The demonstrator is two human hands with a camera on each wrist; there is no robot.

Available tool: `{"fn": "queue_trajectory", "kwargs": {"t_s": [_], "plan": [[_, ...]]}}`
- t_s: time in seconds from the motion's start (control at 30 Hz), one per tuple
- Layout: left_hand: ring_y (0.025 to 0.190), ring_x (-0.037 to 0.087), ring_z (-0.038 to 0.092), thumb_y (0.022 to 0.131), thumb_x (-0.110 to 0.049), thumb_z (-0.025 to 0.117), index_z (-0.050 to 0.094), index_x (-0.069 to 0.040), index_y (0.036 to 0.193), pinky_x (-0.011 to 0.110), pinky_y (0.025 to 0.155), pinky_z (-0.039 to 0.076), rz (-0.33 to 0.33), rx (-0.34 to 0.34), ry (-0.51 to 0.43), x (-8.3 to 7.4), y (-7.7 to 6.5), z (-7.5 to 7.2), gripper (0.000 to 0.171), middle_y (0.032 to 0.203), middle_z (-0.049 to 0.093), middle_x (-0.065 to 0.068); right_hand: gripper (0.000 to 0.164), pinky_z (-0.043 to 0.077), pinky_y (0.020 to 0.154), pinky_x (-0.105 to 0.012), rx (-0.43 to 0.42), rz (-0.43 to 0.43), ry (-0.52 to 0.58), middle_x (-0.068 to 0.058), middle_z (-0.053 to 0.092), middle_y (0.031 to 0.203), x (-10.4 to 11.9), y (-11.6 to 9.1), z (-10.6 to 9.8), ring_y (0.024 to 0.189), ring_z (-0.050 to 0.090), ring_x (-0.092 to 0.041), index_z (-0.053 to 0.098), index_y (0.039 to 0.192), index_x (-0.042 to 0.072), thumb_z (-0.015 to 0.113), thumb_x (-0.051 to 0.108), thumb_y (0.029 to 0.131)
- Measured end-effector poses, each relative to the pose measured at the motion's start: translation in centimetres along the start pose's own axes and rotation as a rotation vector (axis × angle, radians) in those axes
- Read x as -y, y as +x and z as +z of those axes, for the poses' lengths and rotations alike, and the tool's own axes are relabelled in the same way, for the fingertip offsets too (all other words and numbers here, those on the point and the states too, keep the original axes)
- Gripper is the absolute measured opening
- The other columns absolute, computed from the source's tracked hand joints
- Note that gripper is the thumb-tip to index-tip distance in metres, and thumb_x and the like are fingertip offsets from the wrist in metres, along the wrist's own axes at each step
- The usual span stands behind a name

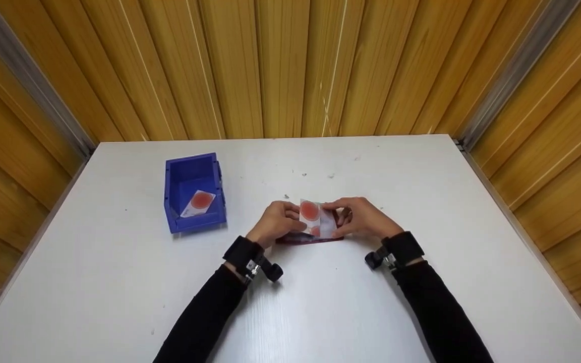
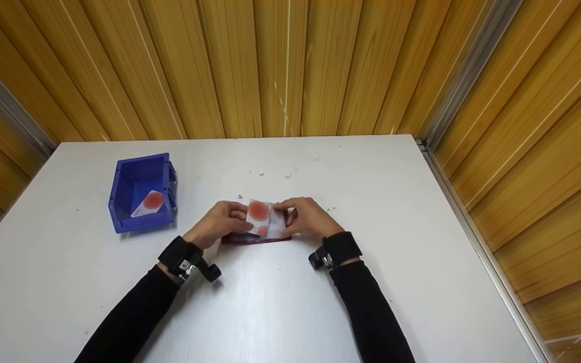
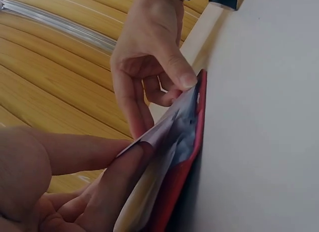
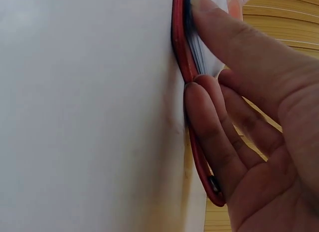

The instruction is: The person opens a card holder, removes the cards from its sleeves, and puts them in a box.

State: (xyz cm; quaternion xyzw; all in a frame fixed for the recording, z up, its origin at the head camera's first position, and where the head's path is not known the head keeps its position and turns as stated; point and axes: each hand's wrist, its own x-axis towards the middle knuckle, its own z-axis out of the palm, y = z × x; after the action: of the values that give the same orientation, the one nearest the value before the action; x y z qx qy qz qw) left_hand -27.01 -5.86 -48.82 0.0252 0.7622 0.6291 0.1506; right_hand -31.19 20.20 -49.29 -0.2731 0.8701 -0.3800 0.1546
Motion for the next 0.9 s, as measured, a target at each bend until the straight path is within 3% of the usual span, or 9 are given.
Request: {"fn": "queue_trajectory", "kwargs": {"t_s": [0.2, 0.5, 0.63, 0.73, 0.9], "plan": [[0.076, 0.011, 0.061, 0.078, 0.01, 0.077, 0.067, 0.005, 0.115, 0.021, 0.067, 0.054, -0.01, 0.031, 0.008, -0.2, 0.0, -0.9, 0.038, 0.082, 0.065, 0.001, 0.069, 0.054, 0.073, -0.023, 0.001, 0.023, -0.009, -0.007, 0.072, 0.099, -0.1, 0.0, -0.1, 0.082, 0.064, -0.016, 0.067, 0.139, 0.014, 0.092, 0.009, 0.076], [0.072, 0.012, 0.065, 0.077, 0.013, 0.075, 0.068, 0.007, 0.113, 0.024, 0.068, 0.058, -0.021, 0.112, 0.04, -0.5, 0.1, -3.2, 0.037, 0.082, 0.069, 0.003, 0.069, 0.054, 0.074, -0.023, -0.003, 0.022, -0.001, -0.009, 0.072, 0.105, -0.1, -0.2, -0.1, 0.083, 0.065, -0.015, 0.066, 0.139, 0.012, 0.093, 0.01, 0.075], [0.077, 0.013, 0.065, 0.081, 0.007, 0.076, 0.067, 0.003, 0.118, 0.027, 0.075, 0.059, 0.022, 0.053, 0.08, -2.0, -0.5, -5.8, 0.038, 0.087, 0.071, 0.005, 0.069, 0.053, 0.074, -0.023, -0.004, 0.015, -0.019, -0.009, 0.071, 0.102, -0.1, -0.3, -0.2, 0.082, 0.064, -0.014, 0.066, 0.139, 0.012, 0.093, 0.012, 0.075], [0.081, 0.015, 0.066, 0.083, 0.006, 0.076, 0.068, 0.0, 0.122, 0.029, 0.079, 0.058, 0.078, -0.011, 0.058, -3.1, -1.1, -7.8, 0.04, 0.089, 0.071, 0.005, 0.069, 0.053, 0.074, -0.023, -0.005, -0.002, -0.035, -0.01, 0.071, 0.099, 0.0, -0.3, -0.2, 0.081, 0.064, -0.014, 0.066, 0.139, 0.01, 0.093, 0.013, 0.075], [0.086, 0.016, 0.068, 0.085, 0.006, 0.077, 0.068, -0.005, 0.123, 0.031, 0.085, 0.057, 0.135, -0.018, -0.015, -4.3, -1.9, -9.0, 0.041, 0.092, 0.072, 0.003, 0.069, 0.052, 0.074, -0.022, -0.005, -0.002, -0.035, -0.008, 0.071, 0.102, 0.0, -0.3, -0.2, 0.082, 0.063, -0.015, 0.067, 0.139, 0.012, 0.093, 0.013, 0.076]]}}
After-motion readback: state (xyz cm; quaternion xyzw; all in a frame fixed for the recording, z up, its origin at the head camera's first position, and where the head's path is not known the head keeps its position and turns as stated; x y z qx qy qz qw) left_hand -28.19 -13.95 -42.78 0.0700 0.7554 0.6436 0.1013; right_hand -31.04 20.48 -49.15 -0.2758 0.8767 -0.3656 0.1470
